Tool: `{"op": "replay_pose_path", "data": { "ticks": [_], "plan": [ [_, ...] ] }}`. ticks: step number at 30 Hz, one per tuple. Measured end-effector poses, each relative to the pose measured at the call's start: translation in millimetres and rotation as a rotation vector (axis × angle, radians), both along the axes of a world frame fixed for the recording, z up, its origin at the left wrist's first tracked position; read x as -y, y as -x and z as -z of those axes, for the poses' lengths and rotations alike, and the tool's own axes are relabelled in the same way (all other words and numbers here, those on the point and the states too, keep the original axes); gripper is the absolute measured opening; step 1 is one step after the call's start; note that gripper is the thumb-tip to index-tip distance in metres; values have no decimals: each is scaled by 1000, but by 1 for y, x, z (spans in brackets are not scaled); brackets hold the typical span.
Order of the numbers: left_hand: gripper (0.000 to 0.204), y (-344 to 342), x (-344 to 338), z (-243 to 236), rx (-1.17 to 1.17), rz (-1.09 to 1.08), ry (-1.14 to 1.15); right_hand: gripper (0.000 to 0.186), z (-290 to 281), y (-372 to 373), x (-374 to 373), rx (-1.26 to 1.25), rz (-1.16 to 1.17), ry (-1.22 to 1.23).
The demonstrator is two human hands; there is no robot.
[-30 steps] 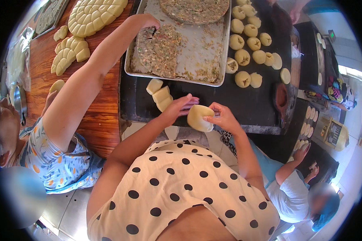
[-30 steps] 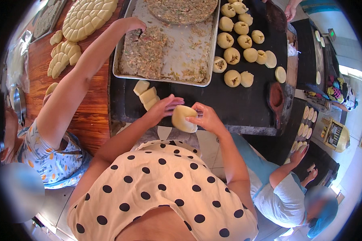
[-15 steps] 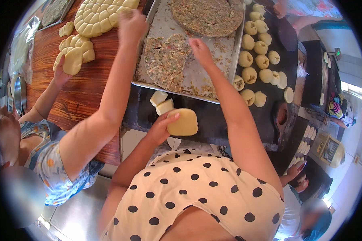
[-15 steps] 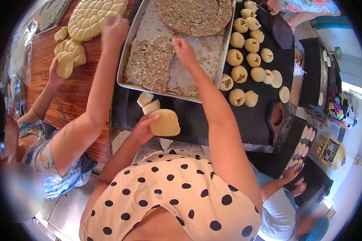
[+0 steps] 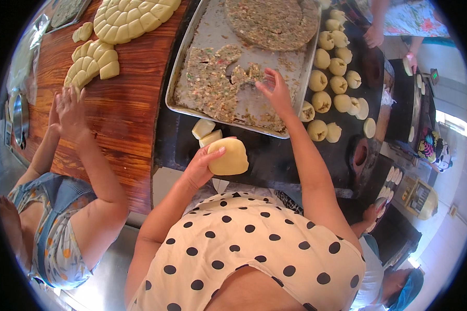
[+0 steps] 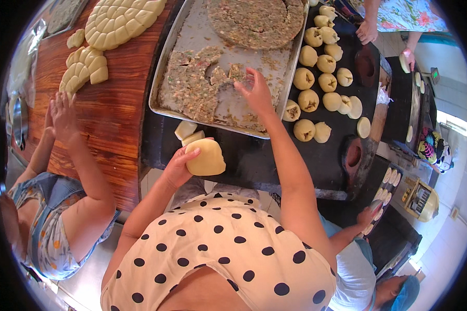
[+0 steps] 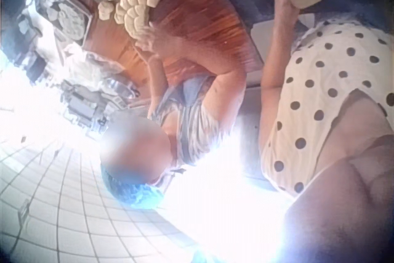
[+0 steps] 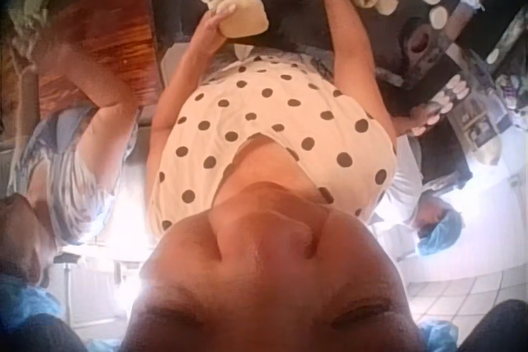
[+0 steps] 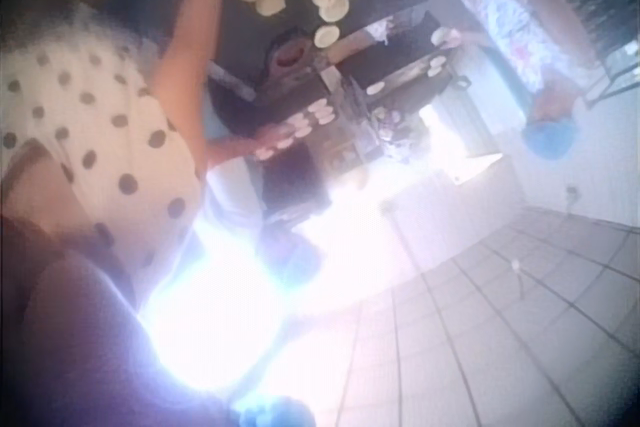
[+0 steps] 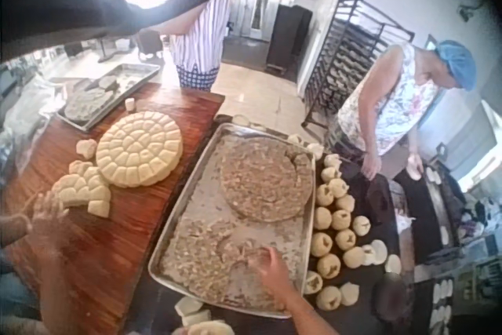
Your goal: The person fills dough pieces with a mixture from a tray and rolls them into balls by hand on a kitchen table.
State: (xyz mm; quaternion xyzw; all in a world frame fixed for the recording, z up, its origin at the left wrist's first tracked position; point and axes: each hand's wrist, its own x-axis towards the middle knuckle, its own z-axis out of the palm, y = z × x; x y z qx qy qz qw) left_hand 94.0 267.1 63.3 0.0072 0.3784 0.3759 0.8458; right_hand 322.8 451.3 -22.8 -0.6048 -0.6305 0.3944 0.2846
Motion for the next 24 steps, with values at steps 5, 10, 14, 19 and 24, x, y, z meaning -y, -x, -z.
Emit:
{"op": "replay_pose_path", "data": {
  "ticks": [5, 10, 14, 19, 24],
  "plan": [
    [44, 0, -3, 2, -24, 42, 19, 70, -12, 8, -20, 265, -289, -150],
    [45, -8, -18, -4, -6, -23, 18, 69, 6, 4, -18, 159, -164, -38],
    [46, -16, -35, 9, 34, -129, 19, 64, -26, -5, -1, -29, 8, 64],
    [47, -43, -68, 3, 75, -227, 43, 63, -121, -1, 50, -632, 27, 243],
    [56, -64, -94, -20, 303, -201, -100, 58, -128, 7, 89, -110, -93, -160]
  ]
}}
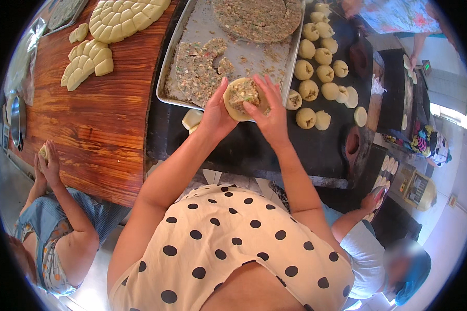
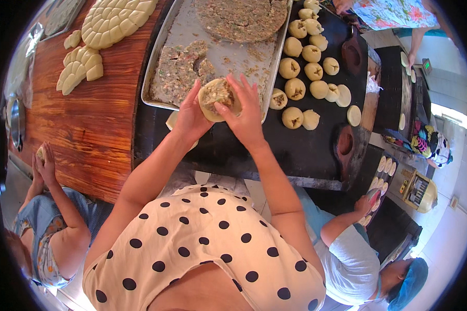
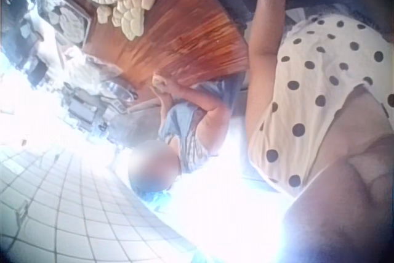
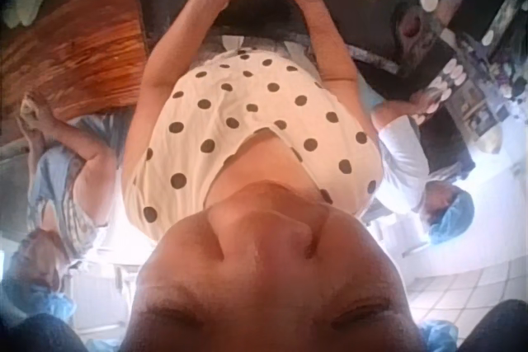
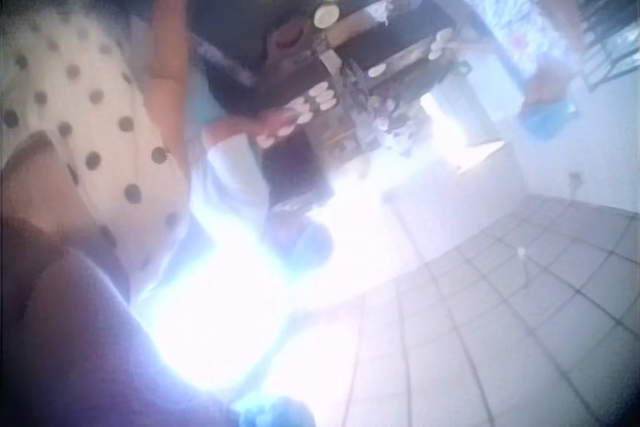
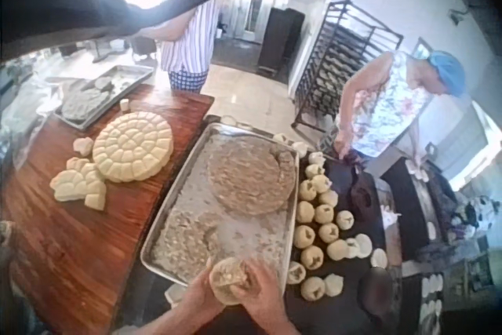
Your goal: The person fills dough pieces with a mixture from a tray and rolls them into balls by hand on a kitchen table.
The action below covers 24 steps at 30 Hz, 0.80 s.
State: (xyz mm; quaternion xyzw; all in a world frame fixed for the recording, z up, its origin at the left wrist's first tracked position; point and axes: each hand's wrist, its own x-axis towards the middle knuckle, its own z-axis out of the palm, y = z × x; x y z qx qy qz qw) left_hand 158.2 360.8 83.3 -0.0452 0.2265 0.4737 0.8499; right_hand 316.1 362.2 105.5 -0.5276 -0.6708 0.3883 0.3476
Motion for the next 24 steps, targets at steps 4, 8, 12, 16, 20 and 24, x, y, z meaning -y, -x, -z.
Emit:
{"op": "replay_pose_path", "data": {
  "ticks": [4, 8, 12, 16, 20, 24],
  "plan": [
    [52, -7, -3, -1, -84, 10, -3, 46, 10, 0, 10, 69, 64, -117],
    [40, -17, 0, 1, -172, -5, -37, 43, 13, 3, 18, 52, 151, -152],
    [38, -21, 2, -4, -200, -42, 4, 45, 9, -2, 22, -23, 143, -103],
    [39, -24, 11, -13, -159, -16, 19, 57, -18, 10, 30, -568, 416, 42],
    [41, -39, 20, -17, -40, 8, 60, 63, 4, 5, 37, -1009, 584, 259],
    [32, -58, 27, -15, -162, 6, 44, 40, 6, 16, 37, -915, 710, 238]
  ]
}}
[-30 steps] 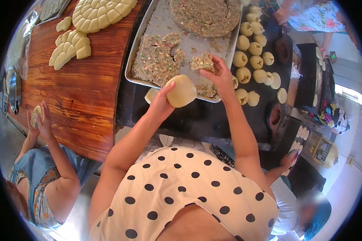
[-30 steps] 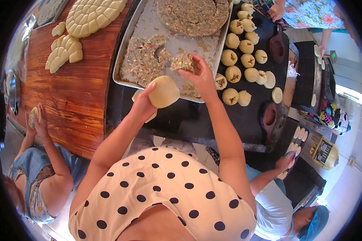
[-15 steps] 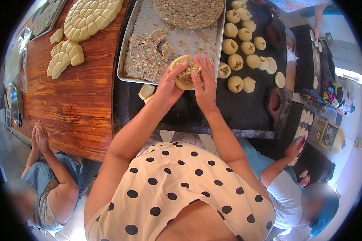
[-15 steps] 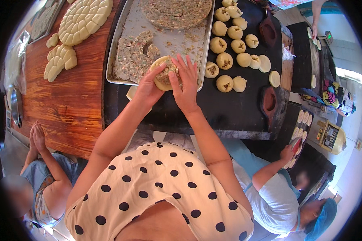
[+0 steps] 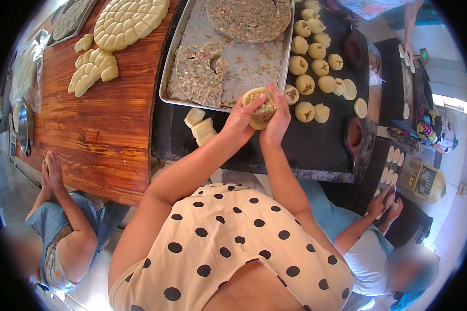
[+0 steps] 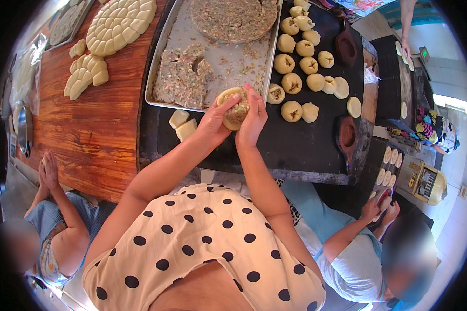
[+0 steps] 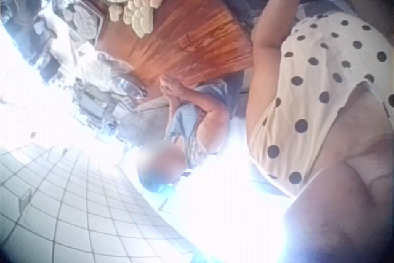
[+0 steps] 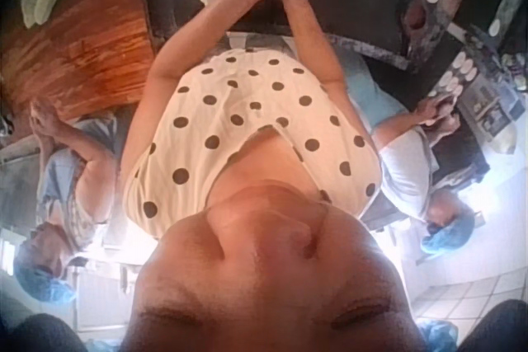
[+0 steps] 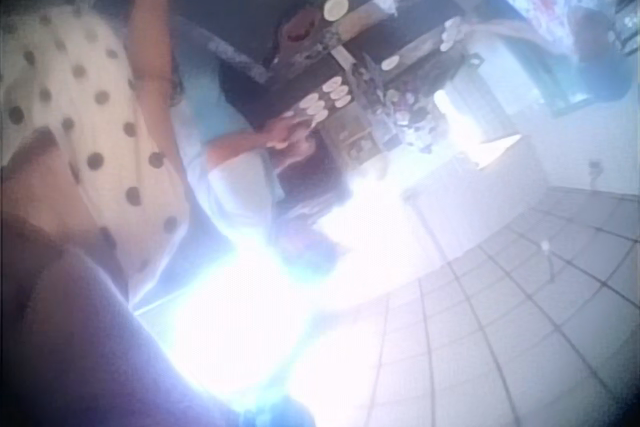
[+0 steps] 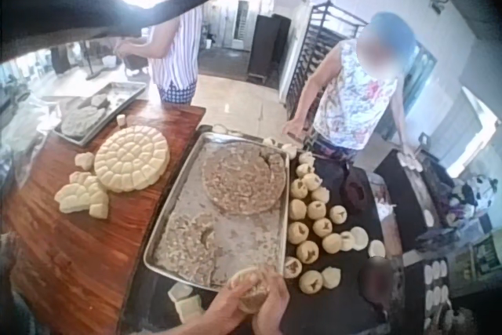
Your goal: The person fills dough pieces with a mixture from a tray and rolls them into balls by hand on a kitchen table.
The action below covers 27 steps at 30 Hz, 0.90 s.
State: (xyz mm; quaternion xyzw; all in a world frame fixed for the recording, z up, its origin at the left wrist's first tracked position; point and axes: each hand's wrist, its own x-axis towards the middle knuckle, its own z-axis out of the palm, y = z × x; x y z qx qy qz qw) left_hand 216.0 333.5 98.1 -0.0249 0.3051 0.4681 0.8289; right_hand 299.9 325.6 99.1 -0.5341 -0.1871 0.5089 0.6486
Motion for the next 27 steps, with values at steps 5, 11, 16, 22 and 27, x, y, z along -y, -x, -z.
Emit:
{"op": "replay_pose_path", "data": {
  "ticks": [5, 11, 16, 22, 27],
  "plan": [
    [27, -8, 5, -5, -96, -39, -22, 29, -3, 3, 1, 105, 87, -54],
    [25, -3, -3, -3, -112, -12, -47, 42, -10, -2, -2, 42, -28, -107],
    [27, -2, -8, -8, -50, 12, -19, 50, 1, -24, -4, -426, -77, 56],
    [29, -16, -4, 0, -387, 16, -64, 36, 7, -14, -1, 54, -94, 49],
    [37, -17, -15, -5, -351, 92, -105, 40, 1, -19, -2, -104, -73, -16]
  ]
}}
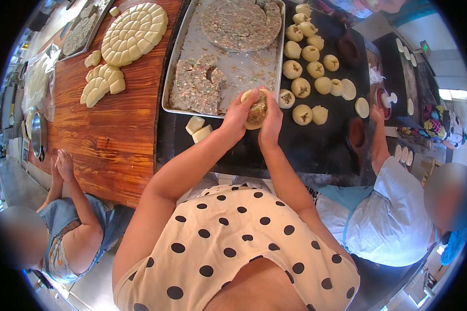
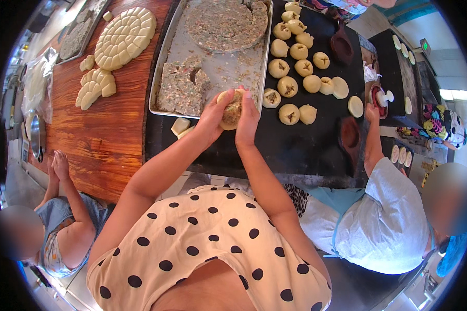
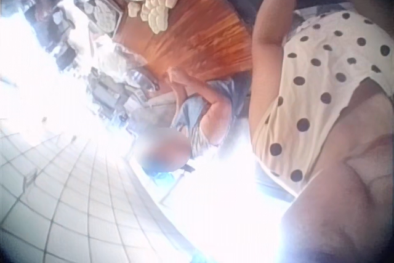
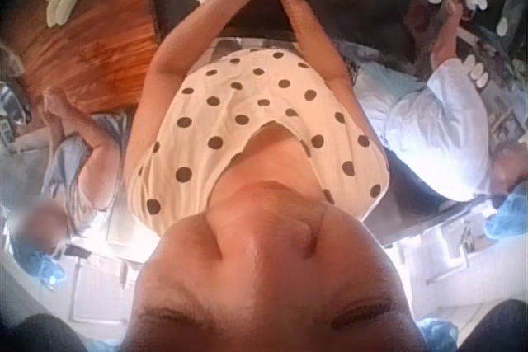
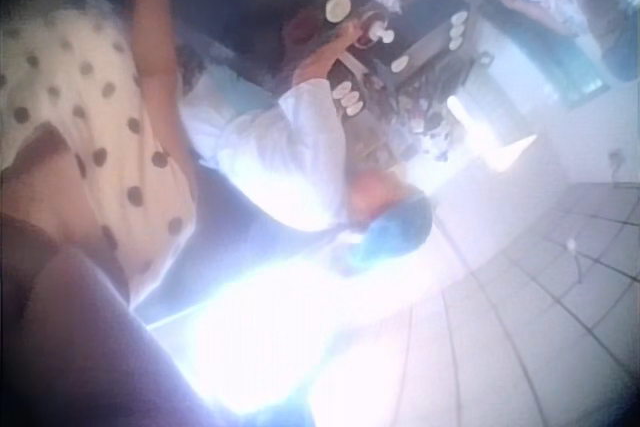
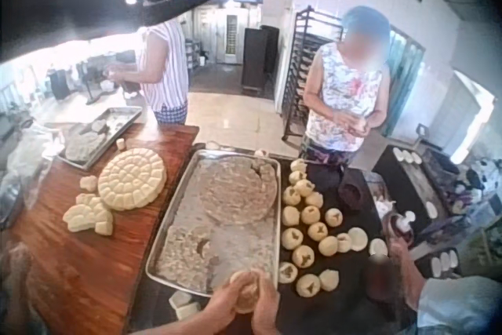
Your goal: The person fills dough pieces with a mixture from a tray and rolls them into balls by hand on a kitchen table.
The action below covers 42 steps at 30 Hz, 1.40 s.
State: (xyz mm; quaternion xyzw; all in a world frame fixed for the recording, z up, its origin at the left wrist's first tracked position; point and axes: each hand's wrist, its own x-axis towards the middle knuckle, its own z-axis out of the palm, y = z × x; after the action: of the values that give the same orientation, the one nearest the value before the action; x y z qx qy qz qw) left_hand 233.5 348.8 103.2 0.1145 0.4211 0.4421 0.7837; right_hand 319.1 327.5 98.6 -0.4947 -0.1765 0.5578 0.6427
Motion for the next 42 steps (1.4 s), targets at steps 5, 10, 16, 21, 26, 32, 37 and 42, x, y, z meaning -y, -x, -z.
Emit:
{"op": "replay_pose_path", "data": {
  "ticks": [5, 10, 16, 21, 26, 32, 37, 42],
  "plan": [
    [65, -7, -1, -15, -381, 161, -106, 34, -6, 6, -2, 411, 50, -118],
    [66, 6, -16, -20, 105, 209, -102, 33, -16, -7, -15, -88, 122, -8],
    [45, -15, 2, -28, 163, -115, -40, 41, -29, 13, -8, -85, 157, -57],
    [33, -21, 6, -22, -98, -164, -164, 38, -24, 12, -8, 232, 153, -151],
    [47, -11, 4, -10, -79, -113, -127, 40, -15, 4, -6, 482, -3, -202],
    [62, -14, 3, -22, -213, -55, -102, 29, -33, -4, -9, 526, -27, -229],
    [61, -8, -2, -1, -439, 101, -312, 22, -31, 5, -5, 785, 92, -336],
    [62, -16, -7, -37, -261, 12, -229, 24, -32, -8, -13, 84, 141, -198]
  ]
}}
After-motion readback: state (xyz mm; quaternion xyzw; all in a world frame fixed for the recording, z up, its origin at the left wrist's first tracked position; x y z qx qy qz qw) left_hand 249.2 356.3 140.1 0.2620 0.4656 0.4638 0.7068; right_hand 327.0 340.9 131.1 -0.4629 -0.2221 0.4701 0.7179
